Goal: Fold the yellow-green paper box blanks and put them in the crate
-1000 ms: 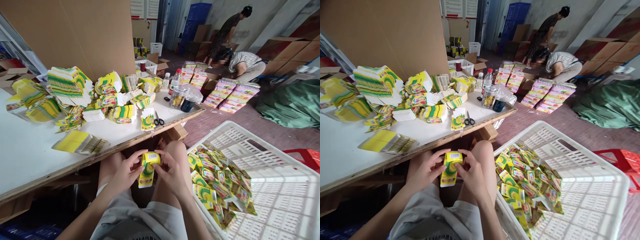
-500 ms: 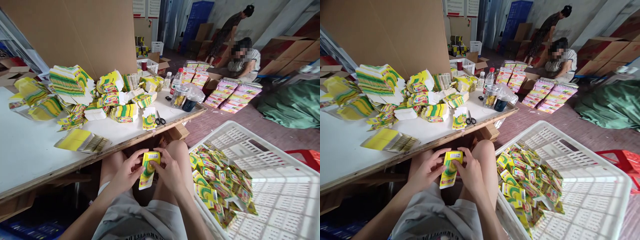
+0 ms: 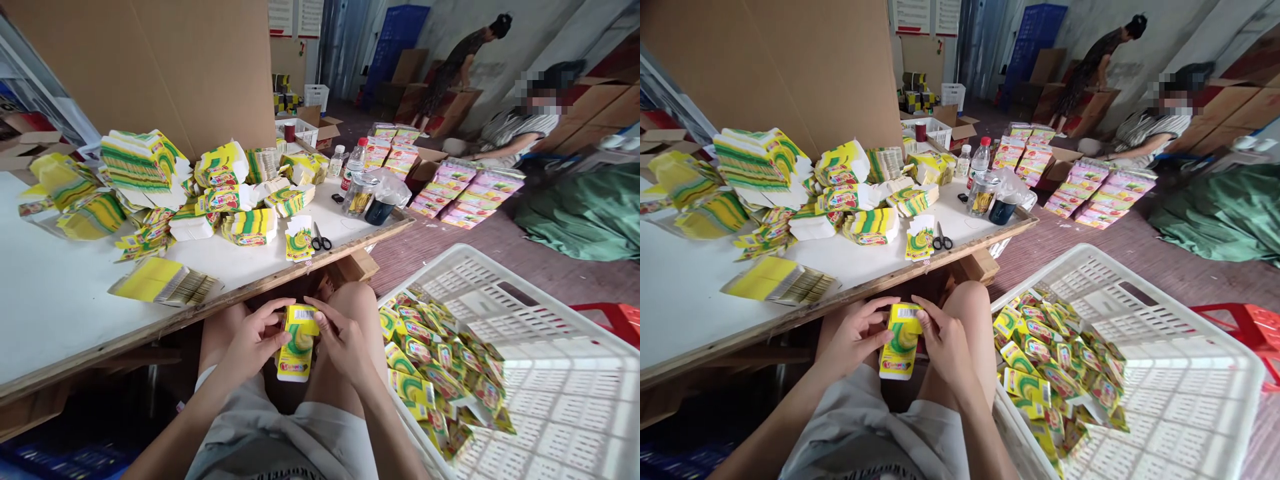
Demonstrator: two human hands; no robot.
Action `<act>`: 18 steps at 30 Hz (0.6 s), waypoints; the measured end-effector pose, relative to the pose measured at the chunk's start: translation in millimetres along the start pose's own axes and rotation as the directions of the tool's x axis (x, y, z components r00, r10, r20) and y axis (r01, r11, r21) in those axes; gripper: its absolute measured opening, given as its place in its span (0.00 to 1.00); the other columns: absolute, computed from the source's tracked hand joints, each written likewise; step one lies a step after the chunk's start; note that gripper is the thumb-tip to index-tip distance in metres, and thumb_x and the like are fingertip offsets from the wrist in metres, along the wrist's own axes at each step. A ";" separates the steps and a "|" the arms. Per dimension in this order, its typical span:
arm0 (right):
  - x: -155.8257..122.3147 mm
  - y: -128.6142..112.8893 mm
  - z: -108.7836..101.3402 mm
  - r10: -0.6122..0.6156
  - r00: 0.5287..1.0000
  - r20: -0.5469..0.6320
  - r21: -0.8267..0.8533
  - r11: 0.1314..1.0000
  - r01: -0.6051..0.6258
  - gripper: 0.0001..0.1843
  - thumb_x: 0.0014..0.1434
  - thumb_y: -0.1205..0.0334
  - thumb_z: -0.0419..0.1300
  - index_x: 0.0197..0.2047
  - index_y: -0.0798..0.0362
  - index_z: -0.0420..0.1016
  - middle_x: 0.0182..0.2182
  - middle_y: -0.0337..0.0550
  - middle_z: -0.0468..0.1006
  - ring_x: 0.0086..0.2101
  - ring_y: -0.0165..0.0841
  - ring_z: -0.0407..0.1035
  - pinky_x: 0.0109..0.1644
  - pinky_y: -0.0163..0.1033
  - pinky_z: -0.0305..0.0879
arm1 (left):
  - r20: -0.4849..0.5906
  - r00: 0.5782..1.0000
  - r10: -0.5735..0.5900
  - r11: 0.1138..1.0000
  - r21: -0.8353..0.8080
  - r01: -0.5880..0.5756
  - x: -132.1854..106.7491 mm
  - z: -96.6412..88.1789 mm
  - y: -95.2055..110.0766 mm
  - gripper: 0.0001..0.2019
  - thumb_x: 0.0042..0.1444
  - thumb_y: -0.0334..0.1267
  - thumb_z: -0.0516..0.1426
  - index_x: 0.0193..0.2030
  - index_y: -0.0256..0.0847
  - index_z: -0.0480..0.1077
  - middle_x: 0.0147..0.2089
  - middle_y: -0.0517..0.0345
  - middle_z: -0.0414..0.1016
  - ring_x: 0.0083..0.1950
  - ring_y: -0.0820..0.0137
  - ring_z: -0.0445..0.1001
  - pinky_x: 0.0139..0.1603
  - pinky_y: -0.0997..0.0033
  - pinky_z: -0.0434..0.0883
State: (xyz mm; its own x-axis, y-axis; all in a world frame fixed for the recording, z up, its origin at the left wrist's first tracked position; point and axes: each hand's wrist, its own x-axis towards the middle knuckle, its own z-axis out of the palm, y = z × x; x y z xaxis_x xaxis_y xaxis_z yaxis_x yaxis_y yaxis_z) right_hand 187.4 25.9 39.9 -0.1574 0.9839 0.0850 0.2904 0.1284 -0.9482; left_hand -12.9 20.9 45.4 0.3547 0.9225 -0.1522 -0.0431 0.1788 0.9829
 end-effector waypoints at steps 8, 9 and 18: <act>-3.6 8.7 13.5 0.104 0.972 -0.210 0.319 0.947 -0.032 0.15 0.60 0.51 0.65 0.45 0.51 0.81 0.42 0.49 0.84 0.42 0.42 0.77 0.46 0.44 0.74 | -0.016 0.999 0.029 0.999 0.035 -0.029 6.6 10.5 -5.0 0.23 0.58 0.37 0.62 0.60 0.44 0.66 0.51 0.49 0.82 0.45 0.62 0.81 0.43 0.68 0.76; -5.0 9.6 15.2 0.106 0.966 -0.236 0.322 0.946 -0.025 0.15 0.60 0.51 0.65 0.45 0.51 0.81 0.42 0.49 0.84 0.43 0.42 0.77 0.48 0.45 0.73 | -0.014 0.999 0.037 0.998 0.051 -0.036 7.6 11.7 -5.4 0.23 0.58 0.37 0.62 0.61 0.44 0.66 0.51 0.49 0.82 0.46 0.62 0.81 0.43 0.68 0.76; -36.5 -4.3 -7.0 -0.084 0.868 -0.489 0.045 0.992 0.122 0.07 0.63 0.60 0.63 0.41 0.49 0.83 0.35 0.44 0.81 0.37 0.39 0.75 0.42 0.44 0.72 | 0.020 0.978 0.207 0.962 0.179 -0.207 23.9 38.0 13.1 0.12 0.64 0.44 0.56 0.47 0.41 0.76 0.46 0.51 0.82 0.44 0.64 0.81 0.43 0.70 0.77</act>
State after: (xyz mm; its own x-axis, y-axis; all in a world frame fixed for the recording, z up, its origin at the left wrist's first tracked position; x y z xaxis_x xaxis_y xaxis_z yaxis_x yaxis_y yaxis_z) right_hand 198.5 -9.7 43.0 0.3008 0.9042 0.3033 0.2261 0.2413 -0.9437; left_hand 30.5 32.4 58.6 0.3567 0.9325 0.0563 0.0520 -0.0799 0.9954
